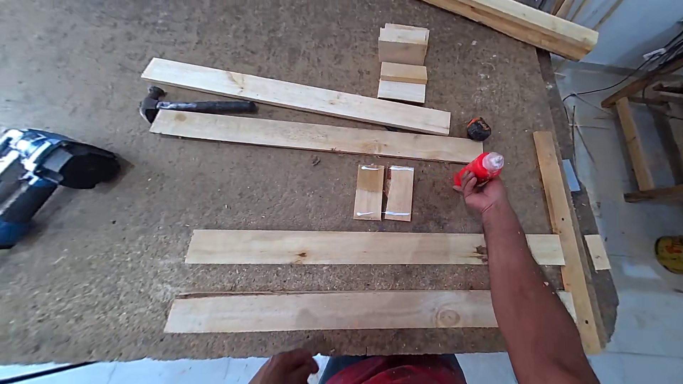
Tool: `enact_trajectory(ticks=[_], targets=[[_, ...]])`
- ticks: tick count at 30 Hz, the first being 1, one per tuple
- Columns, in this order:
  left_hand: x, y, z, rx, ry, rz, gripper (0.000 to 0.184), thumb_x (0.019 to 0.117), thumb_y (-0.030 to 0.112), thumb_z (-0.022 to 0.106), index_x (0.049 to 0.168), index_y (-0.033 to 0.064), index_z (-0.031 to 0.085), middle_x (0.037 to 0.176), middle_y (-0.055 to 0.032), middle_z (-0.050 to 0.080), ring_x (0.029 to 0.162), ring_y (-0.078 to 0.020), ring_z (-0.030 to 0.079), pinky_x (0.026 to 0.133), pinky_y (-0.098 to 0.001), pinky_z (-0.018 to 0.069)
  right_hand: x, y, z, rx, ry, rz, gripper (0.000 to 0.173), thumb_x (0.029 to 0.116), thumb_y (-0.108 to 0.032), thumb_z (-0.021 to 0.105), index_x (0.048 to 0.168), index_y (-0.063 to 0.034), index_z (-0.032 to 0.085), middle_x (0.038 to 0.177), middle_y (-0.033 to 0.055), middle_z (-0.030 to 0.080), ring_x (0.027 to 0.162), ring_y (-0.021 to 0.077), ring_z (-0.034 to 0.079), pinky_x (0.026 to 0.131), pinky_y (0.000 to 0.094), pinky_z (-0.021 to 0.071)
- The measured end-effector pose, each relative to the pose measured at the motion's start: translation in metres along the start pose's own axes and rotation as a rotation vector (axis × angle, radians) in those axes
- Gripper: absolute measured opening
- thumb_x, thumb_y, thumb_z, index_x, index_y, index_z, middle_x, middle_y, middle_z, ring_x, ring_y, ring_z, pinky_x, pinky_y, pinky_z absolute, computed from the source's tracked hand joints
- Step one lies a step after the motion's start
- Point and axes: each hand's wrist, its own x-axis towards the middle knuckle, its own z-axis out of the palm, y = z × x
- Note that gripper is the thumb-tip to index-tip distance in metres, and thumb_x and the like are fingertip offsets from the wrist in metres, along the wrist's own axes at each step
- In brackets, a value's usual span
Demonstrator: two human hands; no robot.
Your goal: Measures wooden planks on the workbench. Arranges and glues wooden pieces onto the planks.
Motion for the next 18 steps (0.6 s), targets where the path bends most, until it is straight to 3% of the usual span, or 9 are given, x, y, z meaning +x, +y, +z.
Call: enact_trajectory(ticks=[2, 4, 6, 7, 8, 9, 11, 13, 18], targets=[[0.003, 0.031, -0.007, -0.004, 0.127, 0.135, 0.028, 0.1042, 0.023, 0.053, 0.112, 0.0058, 0.073, 0.093, -0.0085, 0.077, 0.082, -0.0223, 0.074, 0.080, -0.0479, 0.0614, -0.003, 0.004, 0.007, 0.038, 0.075, -0.045, 0.046, 0.1032, -0.058, 0.041, 0.115, -0.0144, 0.053, 0.095, 0.0088, 0.065, 0.077, 0.0178, 0.069, 0.063, 0.0281, 0.0598], [0.011, 0.064, -0.015, 0.046, 0.371, 0.248, 0.026, 0.1023, 0.028, 0.055, 0.112, 0.0117, 0.073, 0.099, -0.0025, 0.077, 0.088, -0.0177, 0.075, 0.081, -0.0460, 0.0630, -0.014, 0.018, 0.009, 0.015, 0.143, -0.088, 0.057, 0.1028, -0.063, 0.038, 0.131, -0.0136, 0.048, 0.106, 0.0141, 0.066, 0.087, 0.0240, 0.071, 0.072, 0.0352, 0.0611], [0.027, 0.109, -0.033, 0.131, 0.604, 0.319, 0.030, 0.1024, 0.032, 0.054, 0.118, 0.0138, 0.072, 0.110, -0.0021, 0.075, 0.097, -0.0168, 0.073, 0.086, -0.0470, 0.0615, -0.028, 0.052, 0.008, -0.224, 0.223, -0.143, 0.072, 0.1027, -0.071, 0.024, 0.131, -0.0094, 0.048, 0.095, 0.0105, 0.069, 0.076, 0.0192, 0.070, 0.068, 0.0346, 0.0592], [0.037, 0.135, -0.044, 0.133, 0.676, 0.329, 0.031, 0.1037, 0.031, 0.054, 0.123, 0.0121, 0.070, 0.116, -0.0051, 0.074, 0.103, -0.0200, 0.072, 0.090, -0.0504, 0.0595, -0.032, 0.075, 0.007, -0.411, 0.234, -0.187, 0.071, 0.1061, -0.066, 0.018, 0.126, -0.0058, 0.051, 0.090, 0.0086, 0.069, 0.072, 0.0175, 0.068, 0.065, 0.0351, 0.0580], [0.051, 0.162, -0.055, 0.120, 0.716, 0.310, 0.032, 0.1048, 0.030, 0.055, 0.128, 0.0108, 0.067, 0.122, -0.0078, 0.072, 0.110, -0.0232, 0.070, 0.096, -0.0531, 0.0571, -0.034, 0.098, 0.006, -0.631, 0.211, -0.218, 0.064, 0.1103, -0.055, 0.021, 0.126, -0.0018, 0.053, 0.094, 0.0097, 0.069, 0.075, 0.0179, 0.068, 0.067, 0.0364, 0.0575], [0.069, 0.187, -0.065, 0.104, 0.734, 0.285, 0.035, 0.1048, 0.029, 0.057, 0.133, 0.0093, 0.064, 0.127, -0.0108, 0.069, 0.115, -0.0267, 0.068, 0.100, -0.0553, 0.0545, -0.033, 0.117, 0.008, -0.873, 0.186, -0.236, 0.051, 0.1112, -0.042, 0.033, 0.124, 0.0009, 0.058, 0.102, 0.0127, 0.070, 0.085, 0.0210, 0.069, 0.074, 0.0403, 0.0578], [0.113, 0.226, -0.079, 0.099, 0.705, 0.221, 0.048, 0.1031, 0.035, 0.060, 0.142, 0.0074, 0.056, 0.136, -0.0152, 0.064, 0.123, -0.0325, 0.064, 0.105, -0.0586, 0.0506, -0.028, 0.140, 0.018, -1.358, 0.174, -0.310, 0.044, 0.1039, -0.041, 0.056, 0.113, -0.0001, 0.070, 0.102, 0.0181, 0.071, 0.096, 0.0317, 0.069, 0.084, 0.0550, 0.0552], [0.151, 0.256, -0.084, 0.141, 0.662, 0.143, 0.057, 0.0998, 0.038, 0.063, 0.146, 0.0062, 0.053, 0.135, -0.0203, 0.064, 0.123, -0.0385, 0.063, 0.103, -0.0632, 0.0488, -0.027, 0.150, 0.037, -1.622, 0.217, -0.286, 0.045, 0.0980, -0.047, 0.062, 0.100, -0.0033, 0.070, 0.094, 0.0184, 0.069, 0.092, 0.0358, 0.068, 0.079, 0.0599, 0.0531], [0.178, 0.282, -0.076, 0.320, 0.697, 0.015, 0.061, 0.0899, 0.028, 0.075, 0.144, 0.0107, 0.053, 0.132, -0.0278, 0.061, 0.118, -0.0458, 0.063, 0.096, -0.0650, 0.0520, -0.010, 0.144, 0.054, -1.572, 0.218, -0.126, 0.049, 0.0893, -0.047, 0.075, 0.099, 0.0007, 0.071, 0.102, 0.0212, 0.069, 0.098, 0.0365, 0.067, 0.083, 0.0592, 0.0534]])
